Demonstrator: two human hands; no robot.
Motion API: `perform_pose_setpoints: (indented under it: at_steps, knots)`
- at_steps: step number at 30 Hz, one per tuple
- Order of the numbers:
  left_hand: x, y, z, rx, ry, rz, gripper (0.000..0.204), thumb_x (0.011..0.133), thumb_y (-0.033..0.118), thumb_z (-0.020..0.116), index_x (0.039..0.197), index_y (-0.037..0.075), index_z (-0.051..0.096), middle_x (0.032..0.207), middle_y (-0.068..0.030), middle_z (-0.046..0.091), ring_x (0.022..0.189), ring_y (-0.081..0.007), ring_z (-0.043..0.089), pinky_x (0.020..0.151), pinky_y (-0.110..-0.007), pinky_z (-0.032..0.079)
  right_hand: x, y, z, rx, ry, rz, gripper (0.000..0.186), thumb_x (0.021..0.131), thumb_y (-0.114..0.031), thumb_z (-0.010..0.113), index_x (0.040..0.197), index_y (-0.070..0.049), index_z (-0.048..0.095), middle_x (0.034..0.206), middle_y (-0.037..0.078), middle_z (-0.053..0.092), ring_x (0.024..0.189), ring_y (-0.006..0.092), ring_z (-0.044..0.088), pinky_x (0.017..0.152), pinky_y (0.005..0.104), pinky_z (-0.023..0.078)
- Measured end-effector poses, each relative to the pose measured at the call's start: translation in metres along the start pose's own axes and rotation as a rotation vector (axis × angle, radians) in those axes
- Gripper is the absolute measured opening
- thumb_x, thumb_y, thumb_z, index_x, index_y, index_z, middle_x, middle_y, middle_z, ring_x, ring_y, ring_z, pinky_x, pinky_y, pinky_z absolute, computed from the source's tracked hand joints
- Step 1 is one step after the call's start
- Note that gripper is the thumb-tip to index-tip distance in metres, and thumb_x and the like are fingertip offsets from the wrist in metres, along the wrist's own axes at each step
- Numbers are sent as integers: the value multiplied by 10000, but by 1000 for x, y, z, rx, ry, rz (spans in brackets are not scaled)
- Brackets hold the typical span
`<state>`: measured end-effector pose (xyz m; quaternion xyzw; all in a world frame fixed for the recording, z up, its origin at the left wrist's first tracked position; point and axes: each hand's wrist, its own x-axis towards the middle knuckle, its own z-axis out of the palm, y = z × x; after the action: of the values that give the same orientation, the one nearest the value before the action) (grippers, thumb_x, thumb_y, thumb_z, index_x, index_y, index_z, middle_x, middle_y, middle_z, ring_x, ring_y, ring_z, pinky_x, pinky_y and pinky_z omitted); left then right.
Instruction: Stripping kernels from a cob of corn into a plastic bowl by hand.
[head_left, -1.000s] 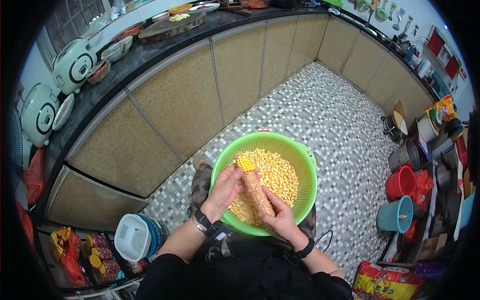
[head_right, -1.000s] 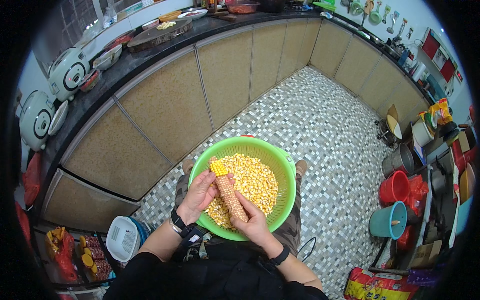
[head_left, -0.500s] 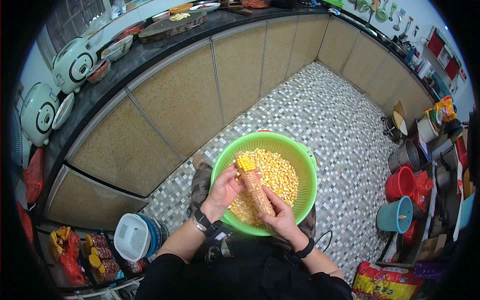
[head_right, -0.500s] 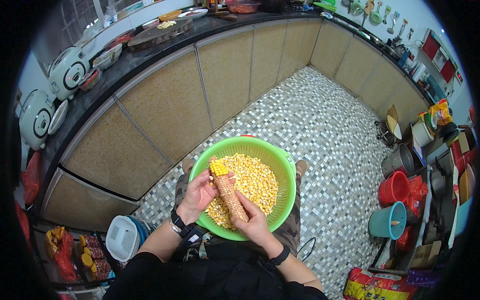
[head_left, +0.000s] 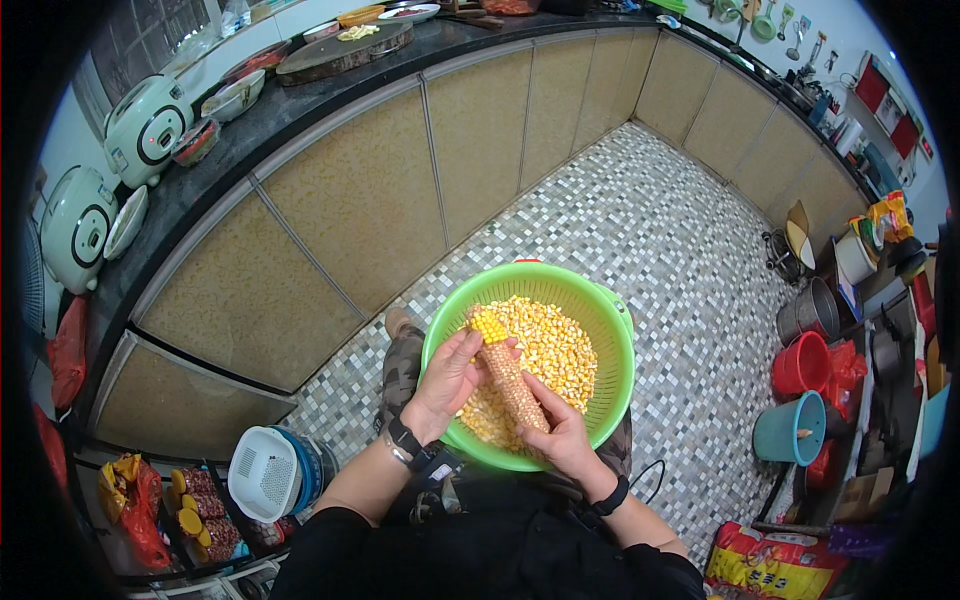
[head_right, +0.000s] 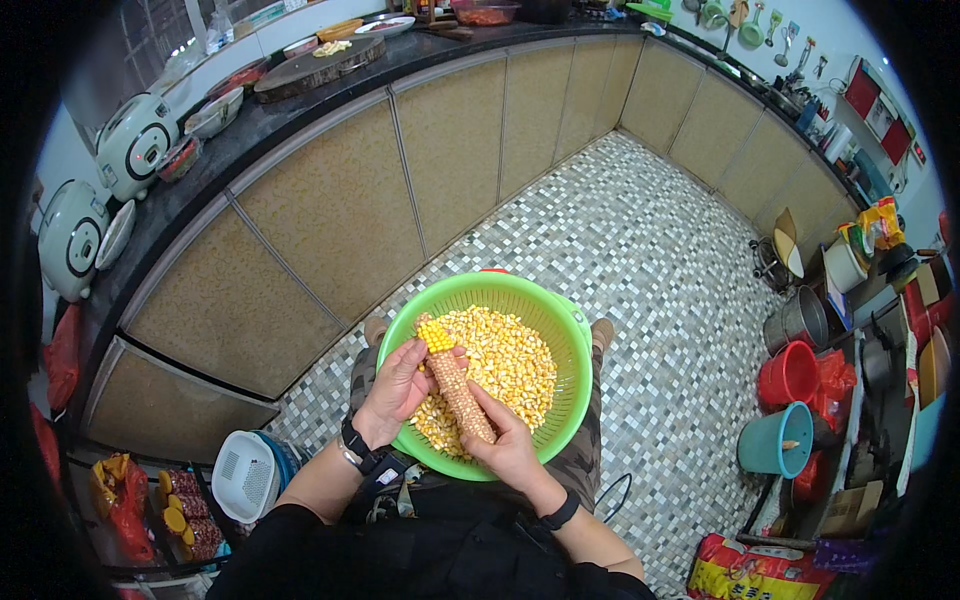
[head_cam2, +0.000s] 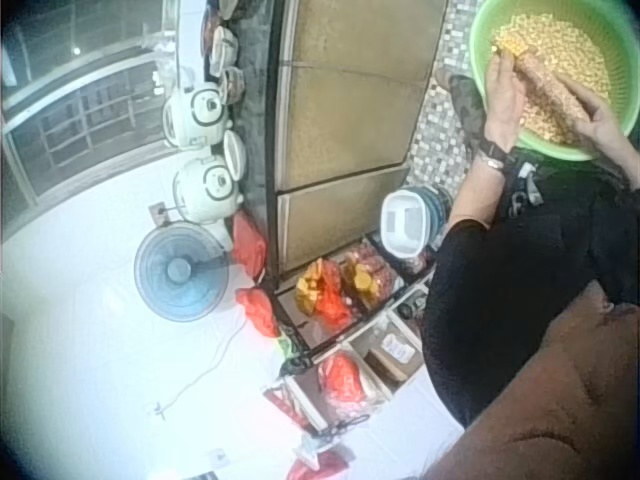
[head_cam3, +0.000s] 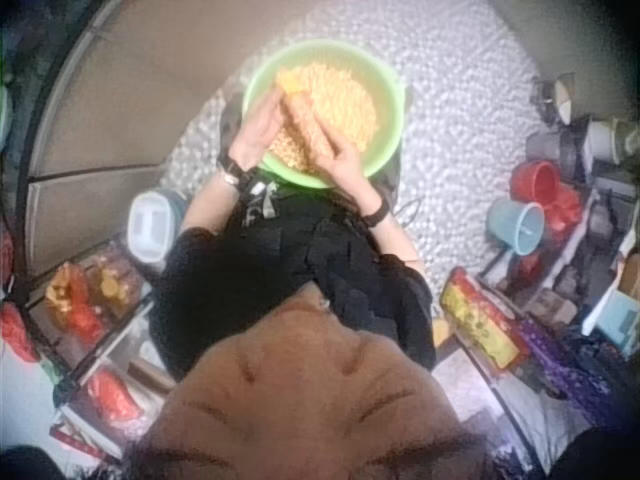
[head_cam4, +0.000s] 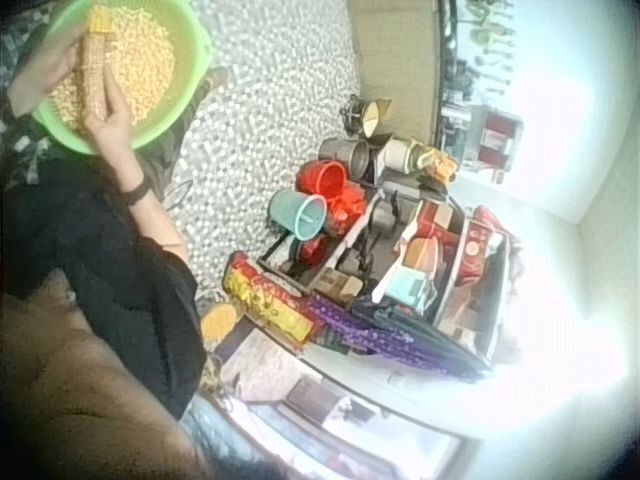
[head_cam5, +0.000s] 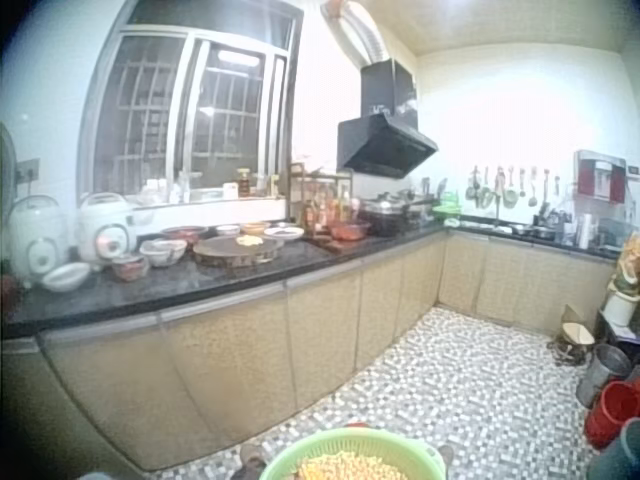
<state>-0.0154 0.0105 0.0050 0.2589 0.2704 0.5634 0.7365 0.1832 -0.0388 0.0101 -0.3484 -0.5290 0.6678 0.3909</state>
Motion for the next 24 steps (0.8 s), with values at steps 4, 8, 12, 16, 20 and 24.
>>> perform_pose_setpoints:
  at_steps: [4,8,12,16,20,24]
  knots:
    - [-1,1,1,13,-10,4,463,956,317,513,1279,-4,430,1161,-169,584,1101,-268,572,978,-408,449,0,-3,2,5,8,10,737,758,70,655,1415,4,329,1401,105,414,1265,173,412,1055,303,322]
    - [-2,2,2,10,-15,8,457,962,290,502,1295,-10,414,1183,-181,572,1128,-288,557,994,-417,434,0,-2,1,-3,8,-3,738,756,69,658,1414,7,330,1398,105,417,1259,168,417,1049,299,325]
    - [-3,6,7,46,-15,-4,449,969,278,472,1303,-15,405,1204,-199,559,1145,-306,547,1002,-429,426,0,-5,2,75,26,35,740,753,70,658,1413,13,328,1398,108,414,1263,167,412,1052,299,320]
    - [-2,7,5,-45,-52,1,442,980,270,417,1312,-19,392,1217,-223,546,1154,-327,538,1006,-444,420,0,-4,1,66,17,9,742,750,72,657,1413,16,328,1399,111,412,1268,169,407,1055,300,316]
    - [-2,6,2,-234,-117,6,448,986,290,417,1318,-9,385,1210,-236,543,1124,-335,555,987,-450,438,0,-4,1,51,8,19,744,747,74,655,1412,16,328,1400,110,410,1270,172,404,1061,303,310]
    - [0,2,3,-115,10,21,467,978,328,450,1307,0,394,1185,-230,557,1086,-330,576,961,-448,460,0,-1,0,25,-10,14,744,744,76,655,1412,11,332,1404,106,405,1273,173,402,1064,306,309]
